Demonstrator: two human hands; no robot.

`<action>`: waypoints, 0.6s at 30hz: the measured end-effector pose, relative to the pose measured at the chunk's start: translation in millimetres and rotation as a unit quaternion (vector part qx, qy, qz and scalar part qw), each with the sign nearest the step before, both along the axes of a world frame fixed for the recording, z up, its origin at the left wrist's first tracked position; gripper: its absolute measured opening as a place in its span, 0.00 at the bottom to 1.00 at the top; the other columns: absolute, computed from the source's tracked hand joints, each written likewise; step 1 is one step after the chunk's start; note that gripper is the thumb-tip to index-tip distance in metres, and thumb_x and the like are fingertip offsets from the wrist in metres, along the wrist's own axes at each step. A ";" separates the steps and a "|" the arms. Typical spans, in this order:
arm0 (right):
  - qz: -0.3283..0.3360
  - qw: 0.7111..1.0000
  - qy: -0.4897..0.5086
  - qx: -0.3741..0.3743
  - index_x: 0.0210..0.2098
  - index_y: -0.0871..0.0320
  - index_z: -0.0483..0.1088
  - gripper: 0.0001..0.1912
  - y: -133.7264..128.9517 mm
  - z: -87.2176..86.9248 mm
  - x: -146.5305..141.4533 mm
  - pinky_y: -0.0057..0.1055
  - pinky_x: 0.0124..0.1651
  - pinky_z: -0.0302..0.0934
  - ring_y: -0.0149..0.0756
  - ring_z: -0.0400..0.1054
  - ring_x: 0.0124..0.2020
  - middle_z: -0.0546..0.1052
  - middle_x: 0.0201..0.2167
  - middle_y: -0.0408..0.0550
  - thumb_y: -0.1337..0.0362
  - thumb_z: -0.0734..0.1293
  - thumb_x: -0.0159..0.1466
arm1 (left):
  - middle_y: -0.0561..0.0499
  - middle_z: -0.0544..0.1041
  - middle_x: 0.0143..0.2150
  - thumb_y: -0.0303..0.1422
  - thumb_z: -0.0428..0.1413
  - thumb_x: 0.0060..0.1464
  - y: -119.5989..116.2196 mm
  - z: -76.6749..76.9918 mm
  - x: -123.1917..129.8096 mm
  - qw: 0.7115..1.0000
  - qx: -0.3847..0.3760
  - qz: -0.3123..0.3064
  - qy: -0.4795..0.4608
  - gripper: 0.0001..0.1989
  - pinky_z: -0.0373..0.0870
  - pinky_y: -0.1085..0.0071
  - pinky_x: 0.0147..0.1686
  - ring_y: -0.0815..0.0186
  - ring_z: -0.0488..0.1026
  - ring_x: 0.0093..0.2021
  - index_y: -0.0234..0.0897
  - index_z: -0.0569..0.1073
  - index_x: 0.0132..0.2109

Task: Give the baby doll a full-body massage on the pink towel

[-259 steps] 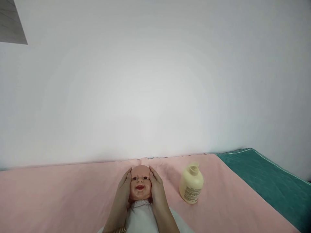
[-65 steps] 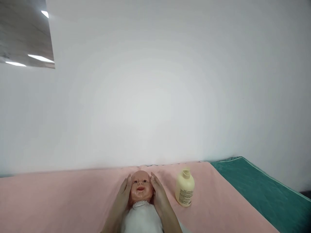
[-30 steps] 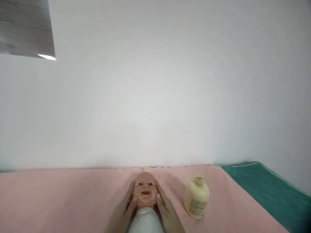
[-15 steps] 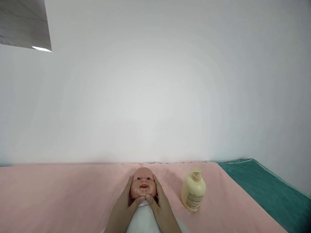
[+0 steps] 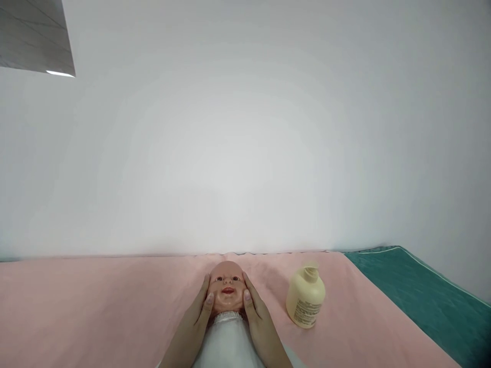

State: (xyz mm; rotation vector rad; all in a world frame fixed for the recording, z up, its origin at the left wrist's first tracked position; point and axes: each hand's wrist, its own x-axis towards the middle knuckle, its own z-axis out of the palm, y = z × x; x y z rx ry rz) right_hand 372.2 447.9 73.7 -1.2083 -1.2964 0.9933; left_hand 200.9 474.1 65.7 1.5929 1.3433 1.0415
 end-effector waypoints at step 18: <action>0.018 0.999 -0.049 -0.002 0.70 0.54 0.44 0.41 -2.0 -4.5 0.6 0.37 0.70 0.37 0.37 0.40 0.70 0.47 0.70 0.44 0.38 0.56 0.66 | 0.48 0.51 0.71 0.52 0.40 0.60 -4.4 9.6 1.8 0.999 -0.002 0.005 0.045 0.35 0.45 0.52 0.68 0.56 0.49 0.70 0.42 0.45 0.70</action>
